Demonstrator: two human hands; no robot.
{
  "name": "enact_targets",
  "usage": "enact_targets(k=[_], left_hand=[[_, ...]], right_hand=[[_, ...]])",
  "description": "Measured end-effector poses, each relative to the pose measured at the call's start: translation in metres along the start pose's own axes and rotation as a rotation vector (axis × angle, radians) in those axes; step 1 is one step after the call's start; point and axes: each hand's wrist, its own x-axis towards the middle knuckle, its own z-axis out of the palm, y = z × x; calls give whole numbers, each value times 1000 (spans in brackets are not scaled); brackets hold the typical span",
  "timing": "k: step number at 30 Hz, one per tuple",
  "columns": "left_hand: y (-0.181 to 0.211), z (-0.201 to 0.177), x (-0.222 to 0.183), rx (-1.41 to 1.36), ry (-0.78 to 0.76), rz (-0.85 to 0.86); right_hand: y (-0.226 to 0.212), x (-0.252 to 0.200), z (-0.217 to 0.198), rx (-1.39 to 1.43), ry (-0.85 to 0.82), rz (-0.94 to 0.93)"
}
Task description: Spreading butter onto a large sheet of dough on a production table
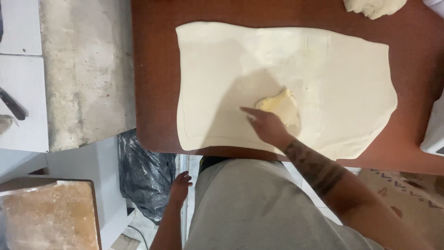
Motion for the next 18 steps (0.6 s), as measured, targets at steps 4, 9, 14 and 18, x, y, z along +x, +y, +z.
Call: enact_targets(k=[4,9,14,18], left_hand=[[8,3,0,546,220,-141],[21,-16,6,1332,-60,171],[18,-35,40,856,-5,-69],[44,-63,54,1582,-198,527]], right_hand=[[54,-8,-58,-24,240,299],[126,11,-48,-243,242,430],[85,25,45,-642,370,210],[15,10,95,-576,305,153]])
